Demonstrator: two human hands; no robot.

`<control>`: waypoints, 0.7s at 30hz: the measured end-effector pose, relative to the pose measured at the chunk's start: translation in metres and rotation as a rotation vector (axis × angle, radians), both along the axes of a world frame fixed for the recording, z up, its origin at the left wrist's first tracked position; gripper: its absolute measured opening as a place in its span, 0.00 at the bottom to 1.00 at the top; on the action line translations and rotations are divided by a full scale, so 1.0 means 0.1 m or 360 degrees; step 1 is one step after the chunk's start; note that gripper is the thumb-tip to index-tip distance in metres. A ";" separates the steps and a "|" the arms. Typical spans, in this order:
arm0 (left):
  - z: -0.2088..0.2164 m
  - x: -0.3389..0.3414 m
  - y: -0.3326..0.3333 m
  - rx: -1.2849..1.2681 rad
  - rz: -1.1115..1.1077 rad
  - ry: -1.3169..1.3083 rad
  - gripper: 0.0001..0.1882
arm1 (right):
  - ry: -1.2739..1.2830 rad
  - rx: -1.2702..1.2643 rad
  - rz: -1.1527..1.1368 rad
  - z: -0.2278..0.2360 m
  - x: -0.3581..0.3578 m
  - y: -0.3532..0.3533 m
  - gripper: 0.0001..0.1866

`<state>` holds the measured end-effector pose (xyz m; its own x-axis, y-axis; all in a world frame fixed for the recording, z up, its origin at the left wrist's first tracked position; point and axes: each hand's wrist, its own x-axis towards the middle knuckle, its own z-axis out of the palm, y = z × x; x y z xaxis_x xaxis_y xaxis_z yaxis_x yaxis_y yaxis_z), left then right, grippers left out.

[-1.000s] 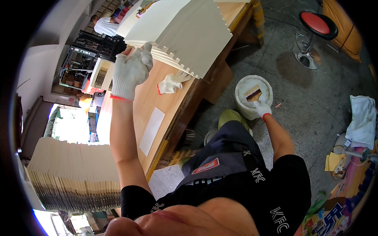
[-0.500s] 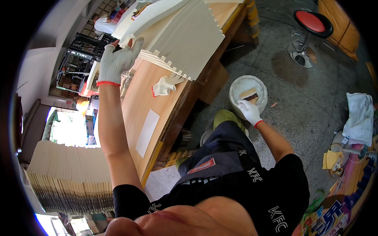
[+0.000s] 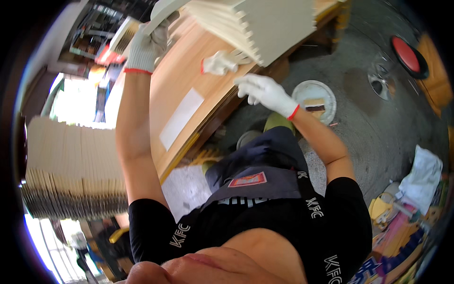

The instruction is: The person applies glue with a brush to the edges of stacked wood panels, aligns the panels together, and wipes away excess glue with a cloth.

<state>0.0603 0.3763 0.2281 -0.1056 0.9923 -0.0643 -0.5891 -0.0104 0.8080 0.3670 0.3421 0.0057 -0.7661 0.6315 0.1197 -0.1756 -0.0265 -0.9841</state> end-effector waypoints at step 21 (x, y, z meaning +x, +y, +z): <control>-2.08 -1.95 -3.08 -0.0756 0.1061 0.0597 0.24 | -0.0722 0.0382 0.0521 -0.15 -3.37 0.75 0.25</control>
